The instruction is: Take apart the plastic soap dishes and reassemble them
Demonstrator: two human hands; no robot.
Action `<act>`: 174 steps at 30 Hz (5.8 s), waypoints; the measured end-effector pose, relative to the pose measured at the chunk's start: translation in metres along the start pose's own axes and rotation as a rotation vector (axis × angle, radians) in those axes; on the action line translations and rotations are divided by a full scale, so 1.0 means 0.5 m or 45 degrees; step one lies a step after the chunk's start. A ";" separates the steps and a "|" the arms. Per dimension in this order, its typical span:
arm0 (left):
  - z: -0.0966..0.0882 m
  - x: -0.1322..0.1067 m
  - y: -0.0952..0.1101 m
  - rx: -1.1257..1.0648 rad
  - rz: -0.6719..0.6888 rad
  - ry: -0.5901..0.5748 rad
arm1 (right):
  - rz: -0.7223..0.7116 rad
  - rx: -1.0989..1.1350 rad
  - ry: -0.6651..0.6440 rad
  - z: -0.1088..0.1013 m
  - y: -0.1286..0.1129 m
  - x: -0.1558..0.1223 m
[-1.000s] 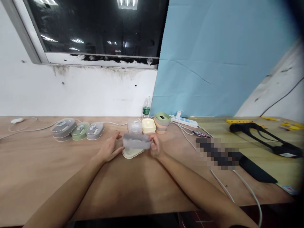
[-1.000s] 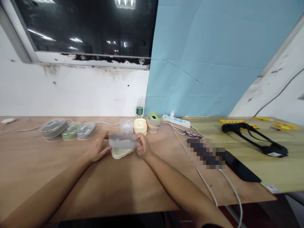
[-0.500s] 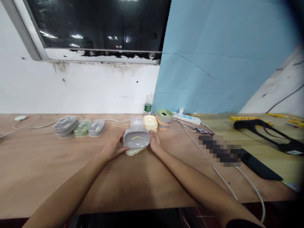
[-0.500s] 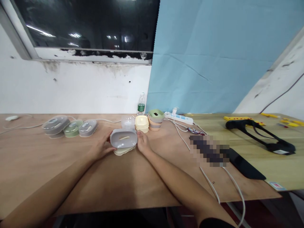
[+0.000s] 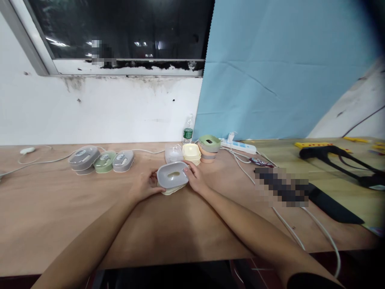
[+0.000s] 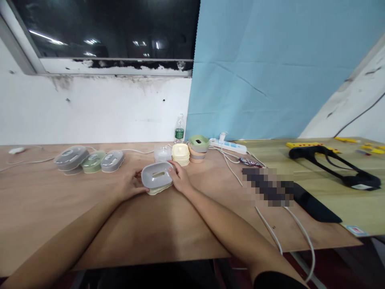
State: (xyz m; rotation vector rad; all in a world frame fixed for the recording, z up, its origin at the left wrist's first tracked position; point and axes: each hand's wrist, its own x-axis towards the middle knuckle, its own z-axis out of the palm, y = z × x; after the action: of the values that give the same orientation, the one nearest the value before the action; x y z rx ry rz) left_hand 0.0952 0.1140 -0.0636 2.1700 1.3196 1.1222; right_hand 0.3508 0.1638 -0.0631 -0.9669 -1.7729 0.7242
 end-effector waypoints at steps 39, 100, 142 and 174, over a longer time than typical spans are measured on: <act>-0.018 0.003 0.007 0.474 0.090 -0.303 | -0.135 -0.505 0.109 -0.003 0.010 0.031; -0.047 0.001 0.014 0.550 0.111 -0.050 | -0.078 -0.157 -0.412 0.009 0.055 0.060; -0.046 0.003 0.012 0.428 0.182 -0.292 | -0.102 -0.228 -0.650 -0.016 0.057 0.070; -0.043 0.004 0.002 0.532 0.124 -0.277 | -0.029 -0.219 -0.679 -0.015 0.065 0.074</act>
State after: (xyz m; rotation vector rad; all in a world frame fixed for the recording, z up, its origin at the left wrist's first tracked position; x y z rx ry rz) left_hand 0.0794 0.1131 -0.0487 2.5892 1.4615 0.6566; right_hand 0.3586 0.2126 -0.0697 -0.9177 -2.3375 0.8826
